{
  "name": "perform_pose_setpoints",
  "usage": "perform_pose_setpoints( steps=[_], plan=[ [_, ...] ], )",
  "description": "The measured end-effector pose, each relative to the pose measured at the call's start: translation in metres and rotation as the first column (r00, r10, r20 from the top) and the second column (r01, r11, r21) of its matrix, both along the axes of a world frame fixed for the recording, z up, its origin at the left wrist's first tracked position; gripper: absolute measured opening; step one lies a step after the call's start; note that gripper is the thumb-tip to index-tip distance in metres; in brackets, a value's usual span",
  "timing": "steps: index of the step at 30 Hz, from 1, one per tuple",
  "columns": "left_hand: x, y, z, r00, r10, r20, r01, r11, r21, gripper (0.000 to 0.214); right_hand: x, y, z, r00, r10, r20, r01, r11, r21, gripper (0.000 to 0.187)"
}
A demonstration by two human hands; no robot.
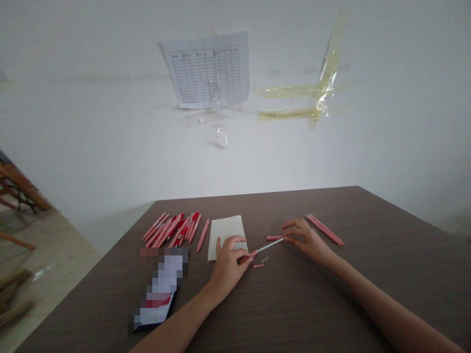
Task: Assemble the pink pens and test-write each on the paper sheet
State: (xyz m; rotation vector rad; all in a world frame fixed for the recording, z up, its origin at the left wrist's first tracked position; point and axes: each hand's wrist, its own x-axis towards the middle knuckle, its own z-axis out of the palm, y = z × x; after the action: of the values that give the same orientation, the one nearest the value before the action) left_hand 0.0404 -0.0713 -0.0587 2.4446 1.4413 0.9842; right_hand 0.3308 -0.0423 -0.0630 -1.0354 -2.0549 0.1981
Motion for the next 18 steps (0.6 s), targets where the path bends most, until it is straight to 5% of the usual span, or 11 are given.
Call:
perform_pose_setpoints(
  steps=[7, 18],
  plan=[
    [-0.0012, 0.0006, -0.0029, 1.0, -0.005, 0.002, 0.005, 1.0, -0.023, 0.009, 0.0101, 0.0067, -0.0055, 0.996, -0.088, 0.005, 0.088, 0.995, 0.042, 0.017],
    [-0.0005, 0.001, -0.0039, 1.0, -0.007, 0.012, 0.007, 1.0, -0.021, 0.01, 0.0067, 0.0037, -0.008, 0.996, -0.029, 0.087, 0.031, 0.999, -0.029, 0.01]
  ],
)
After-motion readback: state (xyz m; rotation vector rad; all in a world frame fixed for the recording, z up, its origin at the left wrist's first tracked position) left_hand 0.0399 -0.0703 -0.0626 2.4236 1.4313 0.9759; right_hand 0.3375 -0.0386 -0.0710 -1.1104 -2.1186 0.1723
